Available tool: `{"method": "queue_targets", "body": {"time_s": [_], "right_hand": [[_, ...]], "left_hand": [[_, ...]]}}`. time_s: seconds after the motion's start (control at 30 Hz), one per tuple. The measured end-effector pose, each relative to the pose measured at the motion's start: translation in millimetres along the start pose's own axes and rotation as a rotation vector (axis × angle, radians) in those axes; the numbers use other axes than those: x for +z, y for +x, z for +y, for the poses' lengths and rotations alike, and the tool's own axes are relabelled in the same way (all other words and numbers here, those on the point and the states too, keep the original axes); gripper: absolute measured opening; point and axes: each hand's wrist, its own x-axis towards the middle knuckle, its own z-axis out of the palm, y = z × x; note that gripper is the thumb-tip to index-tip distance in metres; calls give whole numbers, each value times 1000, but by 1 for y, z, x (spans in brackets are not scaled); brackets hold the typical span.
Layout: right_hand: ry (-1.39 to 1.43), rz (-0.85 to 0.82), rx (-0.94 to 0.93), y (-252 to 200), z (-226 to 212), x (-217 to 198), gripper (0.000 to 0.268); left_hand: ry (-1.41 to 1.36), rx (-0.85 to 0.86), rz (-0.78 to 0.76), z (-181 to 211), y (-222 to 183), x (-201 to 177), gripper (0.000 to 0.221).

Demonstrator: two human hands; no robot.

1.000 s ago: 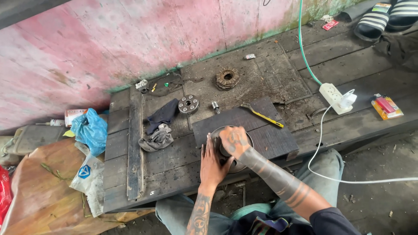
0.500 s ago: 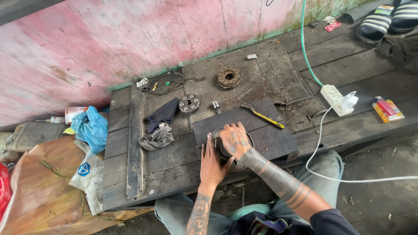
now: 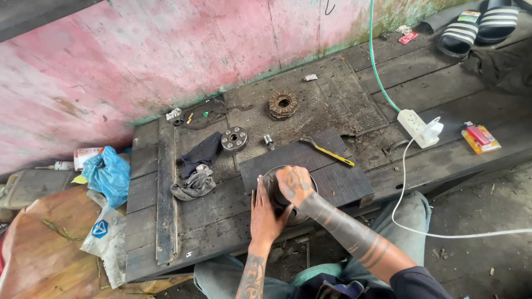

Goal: Cleaning and inspecting a motorcycle clutch housing using a brush on a wooden workbench.

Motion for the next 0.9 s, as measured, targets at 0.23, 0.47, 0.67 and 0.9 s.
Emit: {"method": "queue_targets", "body": {"time_s": [0.23, 0.47, 0.67, 0.9], "right_hand": [[409, 959, -284, -24, -26, -30, 30], [185, 1248, -84, 8, 0, 58, 35], [291, 1003, -91, -21, -20, 38, 30], [581, 1045, -211, -13, -13, 30, 40]], "left_hand": [[-10, 35, 49, -4, 1, 5, 115], [17, 61, 97, -6, 1, 8, 117], [12, 59, 78, 0, 1, 1, 116], [7, 40, 84, 0, 1, 2, 116]]}}
